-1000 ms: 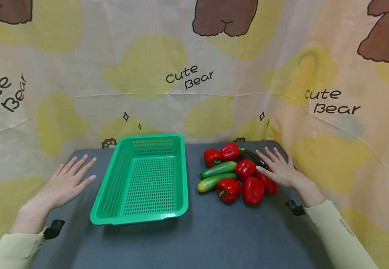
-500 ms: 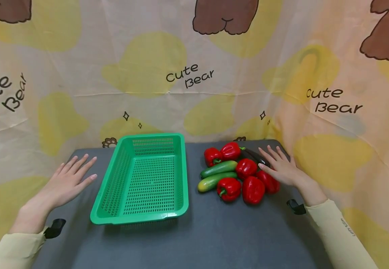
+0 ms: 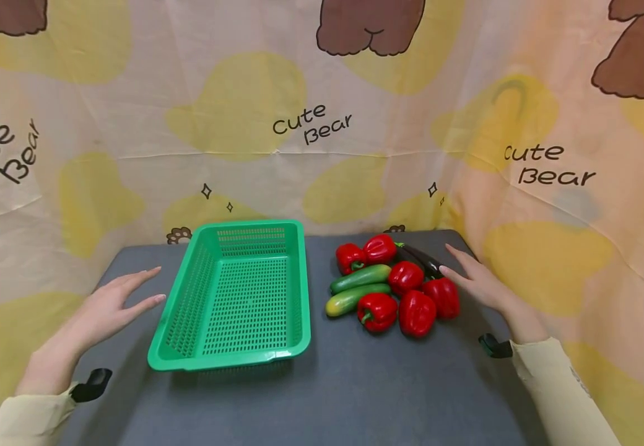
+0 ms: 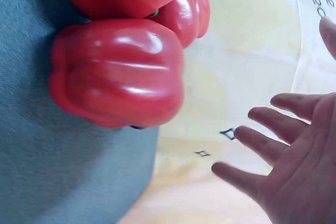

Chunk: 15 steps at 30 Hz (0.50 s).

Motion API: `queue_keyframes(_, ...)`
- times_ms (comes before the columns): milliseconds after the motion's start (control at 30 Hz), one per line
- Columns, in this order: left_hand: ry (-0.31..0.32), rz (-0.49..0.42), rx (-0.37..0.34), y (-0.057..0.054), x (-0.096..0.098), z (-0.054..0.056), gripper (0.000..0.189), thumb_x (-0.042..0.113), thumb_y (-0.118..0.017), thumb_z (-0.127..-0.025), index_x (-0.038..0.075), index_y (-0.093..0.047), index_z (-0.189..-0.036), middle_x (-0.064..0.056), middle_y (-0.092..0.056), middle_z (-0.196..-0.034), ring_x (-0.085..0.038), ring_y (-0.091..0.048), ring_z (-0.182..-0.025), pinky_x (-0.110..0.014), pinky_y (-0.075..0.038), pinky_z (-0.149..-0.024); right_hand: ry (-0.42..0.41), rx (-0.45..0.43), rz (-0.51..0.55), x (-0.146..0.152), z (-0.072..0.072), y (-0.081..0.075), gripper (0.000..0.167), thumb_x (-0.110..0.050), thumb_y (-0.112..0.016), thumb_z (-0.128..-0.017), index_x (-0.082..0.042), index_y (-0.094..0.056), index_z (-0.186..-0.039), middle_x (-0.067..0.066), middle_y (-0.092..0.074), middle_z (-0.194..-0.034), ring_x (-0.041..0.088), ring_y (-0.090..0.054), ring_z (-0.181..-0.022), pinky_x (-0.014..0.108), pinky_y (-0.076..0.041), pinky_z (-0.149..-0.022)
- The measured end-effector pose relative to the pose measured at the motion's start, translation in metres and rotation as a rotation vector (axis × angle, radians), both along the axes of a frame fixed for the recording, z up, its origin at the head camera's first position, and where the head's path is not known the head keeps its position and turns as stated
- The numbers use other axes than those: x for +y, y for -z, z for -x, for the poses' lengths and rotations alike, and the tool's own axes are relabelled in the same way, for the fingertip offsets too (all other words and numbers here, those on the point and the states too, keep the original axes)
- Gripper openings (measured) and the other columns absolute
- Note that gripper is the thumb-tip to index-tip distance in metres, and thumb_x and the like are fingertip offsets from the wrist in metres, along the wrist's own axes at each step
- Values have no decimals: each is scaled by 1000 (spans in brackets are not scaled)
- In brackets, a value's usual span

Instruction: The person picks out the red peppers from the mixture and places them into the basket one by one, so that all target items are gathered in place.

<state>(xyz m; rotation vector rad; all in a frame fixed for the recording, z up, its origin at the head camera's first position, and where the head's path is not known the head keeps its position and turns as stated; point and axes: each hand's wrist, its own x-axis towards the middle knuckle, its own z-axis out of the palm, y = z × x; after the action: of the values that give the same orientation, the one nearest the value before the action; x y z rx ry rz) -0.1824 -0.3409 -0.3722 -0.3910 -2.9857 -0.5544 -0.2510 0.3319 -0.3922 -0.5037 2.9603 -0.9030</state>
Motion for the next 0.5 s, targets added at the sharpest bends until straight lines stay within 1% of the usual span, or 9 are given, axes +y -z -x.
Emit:
queue_keyframes(100,-4,-65,24,7,-1,-6,64,44,-60,-91,13,-41,-144,-22,-47,-139,-47,-42,-124,-60,-34,-91,14,-9,50,3,0,6,72,-39,-51,-96,-1,-23,-150,26,-27,-151,46,-26,-137,63,-21,-106)
queue_keyframes(200,-6,-121,33,14,0,-13,62,41,-64,-89,14,-46,-142,-17,-52,-137,-44,-45,-122,-58,-38,-87,26,-30,94,7,-1,14,71,-36,-52,-96,0,-23,-149,27,-29,-150,46,-30,-135,61,-28,-104)
queue_keyframes(233,-11,-135,32,17,0,-15,61,41,-65,-88,16,-47,-141,-15,-53,-137,-36,-47,-125,-56,-39,-87,31,-40,110,9,-1,17,71,-35,-53,-96,0,-22,-149,27,-29,-150,46,-31,-134,60,-31,-103)
queue_keyframes(300,-19,-155,36,22,1,-18,59,41,-67,-87,19,-50,-139,-10,-56,-134,-14,-51,-122,-47,-43,-86,44,-56,131,12,-2,22,70,-33,-53,-96,0,-22,-149,28,-30,-149,47,-34,-133,58,-35,-100)
queue_keyframes(333,-21,-165,38,24,1,-19,58,41,-68,-86,21,-51,-138,-8,-58,-133,-3,-51,-118,-41,-45,-85,50,-60,141,13,-3,25,70,-33,-53,-96,1,-22,-149,29,-31,-148,48,-35,-132,58,-37,-99)
queue_keyframes(400,-23,-193,45,28,2,-21,55,40,-69,-85,22,-53,-135,-5,-60,-129,12,-50,-106,-28,-46,-81,63,-70,158,17,-5,29,70,-33,-53,-96,1,-22,-149,30,-32,-147,49,-36,-130,58,-38,-97)
queue_keyframes(433,-21,-214,47,30,2,-22,55,39,-70,-85,22,-54,-134,-5,-61,-127,16,-49,-101,-23,-46,-79,73,-71,159,18,-6,31,70,-34,-53,-97,1,-22,-148,30,-33,-147,48,-37,-130,58,-39,-97)
queue_keyframes(500,-10,-255,52,34,2,-23,54,35,-71,-85,17,-55,-133,-7,-62,-123,13,-54,-95,-16,-45,-76,92,-78,158,21,-8,36,69,-35,-52,-97,1,-23,-148,29,-35,-146,48,-40,-128,57,-39,-97)
